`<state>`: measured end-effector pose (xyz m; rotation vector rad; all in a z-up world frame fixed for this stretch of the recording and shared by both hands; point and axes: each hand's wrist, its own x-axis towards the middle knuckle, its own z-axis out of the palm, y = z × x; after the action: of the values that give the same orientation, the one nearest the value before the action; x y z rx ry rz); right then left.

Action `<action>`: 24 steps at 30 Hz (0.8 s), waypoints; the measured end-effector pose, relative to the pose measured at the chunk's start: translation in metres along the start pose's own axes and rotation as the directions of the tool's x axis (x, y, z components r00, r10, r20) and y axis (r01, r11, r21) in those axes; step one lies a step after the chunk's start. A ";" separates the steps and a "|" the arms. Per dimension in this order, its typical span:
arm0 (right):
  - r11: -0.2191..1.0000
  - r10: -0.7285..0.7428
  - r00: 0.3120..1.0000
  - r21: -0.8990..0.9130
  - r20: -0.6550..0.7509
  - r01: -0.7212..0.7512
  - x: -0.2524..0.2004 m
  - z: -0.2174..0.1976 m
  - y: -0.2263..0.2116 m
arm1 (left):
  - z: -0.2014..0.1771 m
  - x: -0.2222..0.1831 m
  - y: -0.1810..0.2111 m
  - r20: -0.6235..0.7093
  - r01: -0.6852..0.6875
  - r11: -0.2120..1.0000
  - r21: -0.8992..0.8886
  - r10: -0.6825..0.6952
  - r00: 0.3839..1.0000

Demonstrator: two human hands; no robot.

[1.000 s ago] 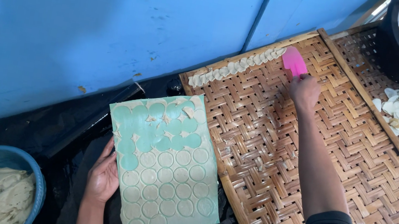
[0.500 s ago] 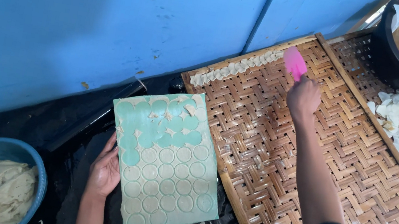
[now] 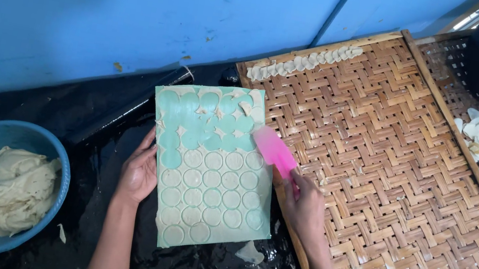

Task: Stamping circular pieces from a flat sheet of dough and arranging them on a woven drying tray.

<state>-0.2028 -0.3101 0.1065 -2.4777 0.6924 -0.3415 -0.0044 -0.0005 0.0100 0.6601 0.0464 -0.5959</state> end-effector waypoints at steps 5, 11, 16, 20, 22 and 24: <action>0.999 -0.045 0.998 -0.027 -0.040 0.044 -0.027 -0.005 -0.006 | -0.014 0.006 -0.005 0.059 -0.013 0.999 -0.044 0.015 0.998; 0.995 0.051 0.997 -0.087 0.062 -0.045 -0.041 -0.015 -0.026 | -0.010 0.004 -0.003 0.054 -0.015 0.999 -0.041 0.018 0.998; 0.991 0.056 0.995 -0.129 0.084 -0.045 -0.043 -0.015 -0.035 | -0.013 0.003 -0.004 0.079 -0.022 0.998 -0.052 0.026 0.996; 0.990 -0.015 0.999 -0.139 0.049 0.022 -0.043 -0.010 -0.033 | -0.012 0.003 -0.004 0.091 -0.023 0.998 -0.054 0.028 0.995; 0.990 -0.037 0.998 -0.132 0.060 0.045 -0.042 -0.009 -0.030 | -0.011 0.003 -0.004 0.082 -0.024 0.998 -0.053 0.028 0.996; 0.988 -0.059 0.994 -0.136 0.092 0.071 -0.041 -0.008 -0.026 | -0.010 0.002 -0.004 0.092 -0.025 0.998 -0.056 0.030 0.995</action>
<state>-0.2297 -0.2729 0.1239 -2.6350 0.6189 -0.2132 -0.0031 0.0020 -0.0007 0.5785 -0.0333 -0.5962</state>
